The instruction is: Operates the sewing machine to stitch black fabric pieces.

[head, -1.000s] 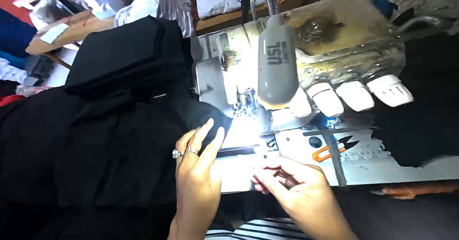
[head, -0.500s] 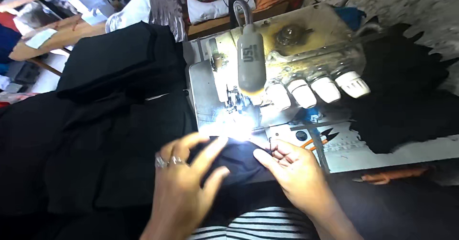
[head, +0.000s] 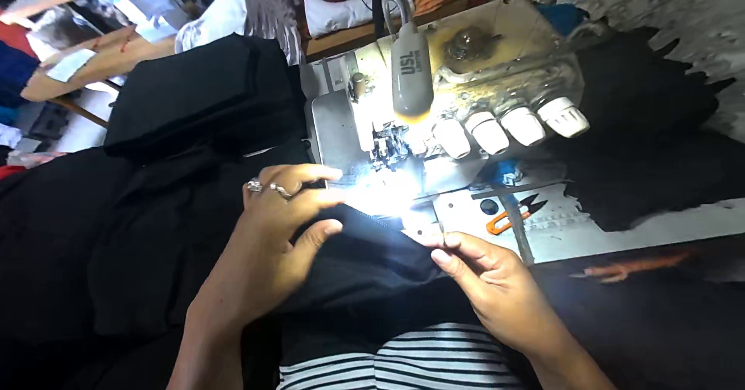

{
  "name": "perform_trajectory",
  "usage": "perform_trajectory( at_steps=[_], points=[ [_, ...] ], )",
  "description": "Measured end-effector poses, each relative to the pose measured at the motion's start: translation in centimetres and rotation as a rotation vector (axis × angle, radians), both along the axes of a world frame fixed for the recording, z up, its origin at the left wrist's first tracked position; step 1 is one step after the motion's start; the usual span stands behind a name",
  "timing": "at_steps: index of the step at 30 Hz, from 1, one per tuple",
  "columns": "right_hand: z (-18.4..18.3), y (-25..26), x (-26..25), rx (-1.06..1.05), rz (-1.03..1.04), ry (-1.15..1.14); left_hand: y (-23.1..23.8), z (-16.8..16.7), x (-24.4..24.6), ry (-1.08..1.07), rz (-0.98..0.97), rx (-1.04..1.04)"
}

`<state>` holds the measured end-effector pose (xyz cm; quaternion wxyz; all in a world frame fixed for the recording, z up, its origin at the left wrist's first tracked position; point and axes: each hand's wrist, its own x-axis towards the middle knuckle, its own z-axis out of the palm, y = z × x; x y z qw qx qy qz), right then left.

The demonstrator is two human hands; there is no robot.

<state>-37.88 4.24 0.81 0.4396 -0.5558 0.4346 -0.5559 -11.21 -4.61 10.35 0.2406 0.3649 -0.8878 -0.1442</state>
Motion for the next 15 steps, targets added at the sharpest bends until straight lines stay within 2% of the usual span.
perform_trajectory(
  at_steps=[3, 5, 8, 10, 13, 15],
  points=[
    [0.3, 0.3, 0.1, -0.087, 0.042, 0.072, 0.5, 0.0, -2.9, -0.126, -0.326, 0.088],
    [0.6, 0.6, -0.3, -0.145, 0.073, 0.130, -0.4, -0.8, -2.4, -0.215, -0.380, 0.072],
    [0.3, 1.1, -1.2, -0.115, 0.029, 0.142, -2.4, -0.6, 1.6, -0.154, -0.231, 0.073],
    [-0.8, 1.1, -1.2, -0.033, -0.004, 0.015, -3.3, -1.0, 3.3, 0.035, -0.112, 0.117],
    [-2.4, 1.0, -0.1, 0.130, -0.055, -0.198, -3.2, -3.1, 3.0, 0.343, 0.030, 0.211],
    [-2.6, 1.0, 0.4, 0.223, -0.049, -0.325, -2.9, -4.0, 2.3, 0.392, 0.184, 0.277]
  ],
)
